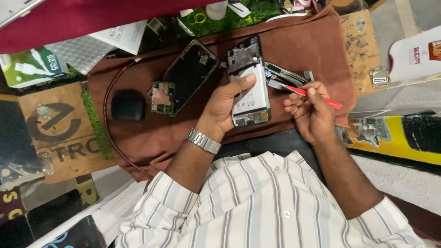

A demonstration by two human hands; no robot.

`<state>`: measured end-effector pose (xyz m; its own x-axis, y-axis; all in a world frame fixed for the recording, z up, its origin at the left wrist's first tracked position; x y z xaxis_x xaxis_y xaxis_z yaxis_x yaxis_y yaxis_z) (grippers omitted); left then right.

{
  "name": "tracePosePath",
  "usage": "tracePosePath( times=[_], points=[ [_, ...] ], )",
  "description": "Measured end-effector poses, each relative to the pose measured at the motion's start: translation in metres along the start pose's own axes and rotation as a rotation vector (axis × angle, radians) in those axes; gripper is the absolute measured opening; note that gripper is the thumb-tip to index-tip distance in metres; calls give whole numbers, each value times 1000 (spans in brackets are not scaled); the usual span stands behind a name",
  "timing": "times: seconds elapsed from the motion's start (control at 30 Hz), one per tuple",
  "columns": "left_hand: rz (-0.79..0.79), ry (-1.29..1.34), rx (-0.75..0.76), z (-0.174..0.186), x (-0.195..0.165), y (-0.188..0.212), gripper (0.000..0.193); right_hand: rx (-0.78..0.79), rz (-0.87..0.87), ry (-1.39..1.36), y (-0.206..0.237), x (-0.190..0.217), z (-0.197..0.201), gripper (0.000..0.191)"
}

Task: The person disassembles a smartphone using a red plastic pry tool and a screwdriver. They remove the back cover, disconnect ribbon cables, and lift out the motherboard and battery, placing components on the work surface.

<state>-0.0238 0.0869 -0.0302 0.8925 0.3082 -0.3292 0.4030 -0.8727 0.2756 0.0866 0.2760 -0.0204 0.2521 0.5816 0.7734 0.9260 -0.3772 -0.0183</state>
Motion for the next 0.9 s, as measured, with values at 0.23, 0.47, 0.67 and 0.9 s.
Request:
tracePosePath(
  times=[0.23,0.47,0.67,0.9],
  points=[
    [-49,271,256,-36,-17,17,74,27,11,-48,-1,1,0,19],
    [-96,81,66,-5,1,-3,77,168,111,100,11,5,-22,21],
    [-211,-84,-150,12,15,-13,66,367,173,346,33,11,-69,24],
    [-164,-38,-293,14,15,-12,71,510,274,657,43,16,-96,24]
  ],
)
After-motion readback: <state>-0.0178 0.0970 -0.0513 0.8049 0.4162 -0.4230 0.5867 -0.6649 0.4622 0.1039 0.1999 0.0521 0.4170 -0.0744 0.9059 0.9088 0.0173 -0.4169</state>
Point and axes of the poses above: each hand's wrist, its own y-axis away from the middle knuckle, its own z-axis out of the back of the hand, x = y × z, the point moved 4 cm from there along -y, towards the middle knuckle, and after that the axes turned 11 degrees about z, right-handed, at the moved point
